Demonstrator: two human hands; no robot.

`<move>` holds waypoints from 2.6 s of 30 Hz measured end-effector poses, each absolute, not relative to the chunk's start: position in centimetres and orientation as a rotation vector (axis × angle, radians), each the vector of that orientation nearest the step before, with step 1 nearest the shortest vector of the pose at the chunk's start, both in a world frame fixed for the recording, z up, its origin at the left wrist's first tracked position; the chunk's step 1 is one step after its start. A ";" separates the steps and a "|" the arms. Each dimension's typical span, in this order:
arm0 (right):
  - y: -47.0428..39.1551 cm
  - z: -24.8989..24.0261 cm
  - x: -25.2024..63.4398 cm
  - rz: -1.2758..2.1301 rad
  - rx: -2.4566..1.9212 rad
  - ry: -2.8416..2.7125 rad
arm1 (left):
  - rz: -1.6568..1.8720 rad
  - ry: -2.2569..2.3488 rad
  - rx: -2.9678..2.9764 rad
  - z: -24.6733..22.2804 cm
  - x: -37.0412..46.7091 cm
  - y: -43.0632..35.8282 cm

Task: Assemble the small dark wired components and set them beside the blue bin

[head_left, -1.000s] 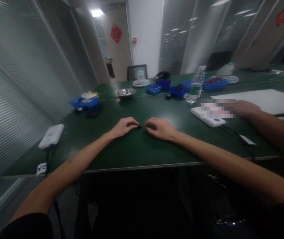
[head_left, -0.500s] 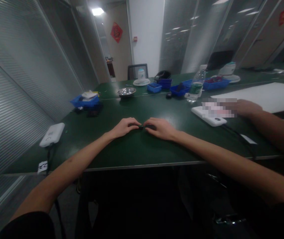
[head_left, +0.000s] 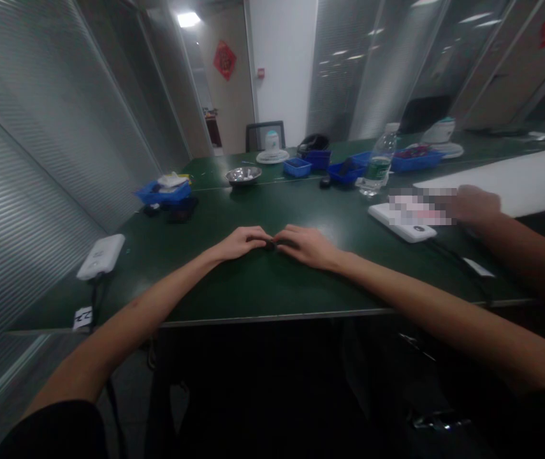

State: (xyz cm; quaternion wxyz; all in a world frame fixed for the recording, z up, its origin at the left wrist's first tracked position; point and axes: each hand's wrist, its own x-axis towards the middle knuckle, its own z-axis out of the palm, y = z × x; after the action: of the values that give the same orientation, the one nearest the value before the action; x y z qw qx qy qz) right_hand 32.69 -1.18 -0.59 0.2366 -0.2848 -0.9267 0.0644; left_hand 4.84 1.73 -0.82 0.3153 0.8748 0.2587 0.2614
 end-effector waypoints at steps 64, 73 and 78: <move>-1.1 -0.6 32.0 0.093 -1.101 -2.378 | 0.750 0.908 2.469 -1.0 5.1 1.0; -0.4 -0.5 32.5 0.072 -1.455 -2.180 | 0.592 0.929 2.642 -1.4 5.2 1.1; -0.3 -0.5 32.6 0.084 -1.482 -2.156 | 0.542 0.992 2.670 -1.8 4.8 3.4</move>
State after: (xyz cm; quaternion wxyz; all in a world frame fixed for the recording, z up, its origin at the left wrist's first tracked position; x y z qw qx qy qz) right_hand 32.61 -0.32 -0.51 0.2592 -0.5469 -0.7955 0.0311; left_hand 4.80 3.41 -1.78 0.1209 0.9142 0.3395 0.1855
